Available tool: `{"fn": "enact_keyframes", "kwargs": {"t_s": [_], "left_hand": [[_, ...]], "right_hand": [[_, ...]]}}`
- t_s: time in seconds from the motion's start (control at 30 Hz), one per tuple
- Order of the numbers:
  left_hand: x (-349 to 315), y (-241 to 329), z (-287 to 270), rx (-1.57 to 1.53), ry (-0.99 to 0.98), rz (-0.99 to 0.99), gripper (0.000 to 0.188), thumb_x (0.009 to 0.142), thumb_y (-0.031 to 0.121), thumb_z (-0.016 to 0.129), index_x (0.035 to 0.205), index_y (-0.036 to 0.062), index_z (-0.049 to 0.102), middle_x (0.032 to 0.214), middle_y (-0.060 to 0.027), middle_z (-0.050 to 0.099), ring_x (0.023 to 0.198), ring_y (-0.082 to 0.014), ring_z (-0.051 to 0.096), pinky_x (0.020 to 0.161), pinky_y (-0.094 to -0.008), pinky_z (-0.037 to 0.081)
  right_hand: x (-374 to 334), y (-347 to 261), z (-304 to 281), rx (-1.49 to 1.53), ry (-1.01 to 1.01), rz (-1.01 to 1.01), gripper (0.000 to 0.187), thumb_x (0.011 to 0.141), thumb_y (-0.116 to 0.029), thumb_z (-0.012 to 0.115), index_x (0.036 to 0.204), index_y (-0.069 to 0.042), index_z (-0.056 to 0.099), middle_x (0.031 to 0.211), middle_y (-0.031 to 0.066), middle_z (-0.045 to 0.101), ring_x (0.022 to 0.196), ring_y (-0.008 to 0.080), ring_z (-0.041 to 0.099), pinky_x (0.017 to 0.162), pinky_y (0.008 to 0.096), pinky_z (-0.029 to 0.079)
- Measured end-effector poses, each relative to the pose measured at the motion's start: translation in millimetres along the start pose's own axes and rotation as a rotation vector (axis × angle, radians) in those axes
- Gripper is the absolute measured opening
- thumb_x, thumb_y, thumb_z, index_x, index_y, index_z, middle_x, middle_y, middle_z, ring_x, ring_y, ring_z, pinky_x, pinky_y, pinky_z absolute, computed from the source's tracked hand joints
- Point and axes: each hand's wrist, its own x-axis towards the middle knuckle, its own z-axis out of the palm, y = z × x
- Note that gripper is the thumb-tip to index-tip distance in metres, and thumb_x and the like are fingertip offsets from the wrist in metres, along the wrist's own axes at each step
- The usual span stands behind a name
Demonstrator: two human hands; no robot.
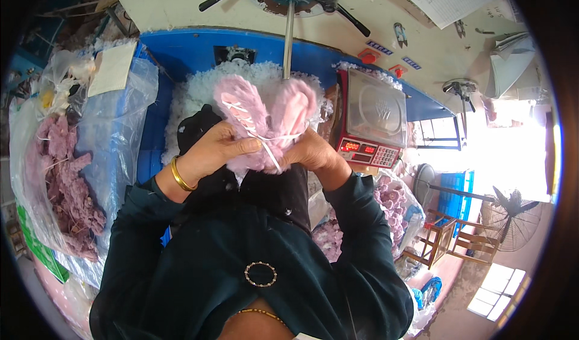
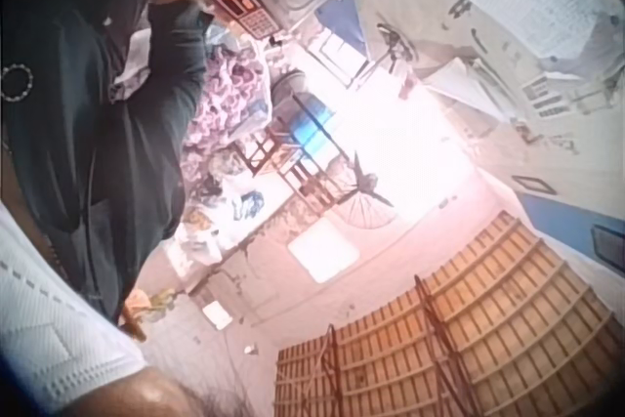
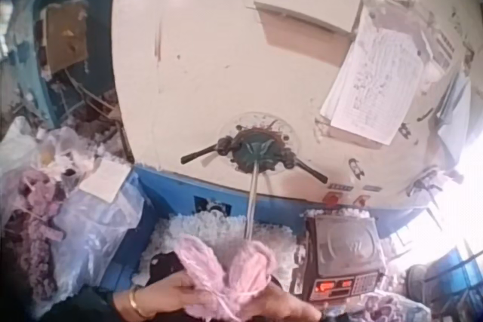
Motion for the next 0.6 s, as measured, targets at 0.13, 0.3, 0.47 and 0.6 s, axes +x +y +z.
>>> {"fn": "enact_keyframes", "kwargs": {"t_s": [0.13,0.3,0.47,0.6], "left_hand": [[6.7,-0.2,-3.6,0.033,-0.031,0.007,0.025,0.083,0.009,0.069,0.107,0.0021,0.064,0.098,-0.0001,0.066,0.093,-0.0076,0.058,0.084,-0.0238,0.046],[5.5,2.3,0.4,0.128,-0.123,0.126,0.028,0.078,0.006,0.071,0.106,0.0026,0.063,0.099,-0.0009,0.066,0.093,-0.0085,0.059,0.086,-0.0239,0.046],[29.2,-3.9,-16.1,0.101,0.001,0.100,0.013,0.080,0.004,0.066,0.092,0.0050,0.060,0.088,0.0024,0.062,0.080,-0.0055,0.056,0.073,-0.0229,0.049],[82.9,7.1,-17.6,-0.080,0.080,0.347,0.009,0.083,0.003,0.058,0.092,0.0030,0.059,0.085,0.0010,0.060,0.075,-0.0058,0.055,0.068,-0.0219,0.049]], "right_hand": [[1.8,18.4,-5.7,0.043,0.000,0.012,0.034,0.058,-0.001,0.079,0.090,-0.004,0.065,0.080,0.0025,0.065,0.074,0.0159,0.062,0.065,0.0292,0.051],[-4.9,31.9,-14.5,-0.117,-0.104,-0.039,0.026,0.066,-0.007,0.077,0.089,-0.004,0.065,0.081,0.0031,0.063,0.076,0.0147,0.059,0.066,0.0277,0.048],[-3.0,-3.8,-19.4,-0.771,0.042,-0.542,0.027,0.074,-0.012,0.072,0.099,-0.006,0.064,0.092,0.0057,0.063,0.092,0.0215,0.059,0.082,0.0352,0.046],[23.8,-32.5,-27.4,-1.003,0.415,-0.633,0.025,0.071,-0.010,0.069,0.095,-0.005,0.064,0.093,0.0090,0.066,0.088,0.0296,0.062,0.076,0.0373,0.049]]}}
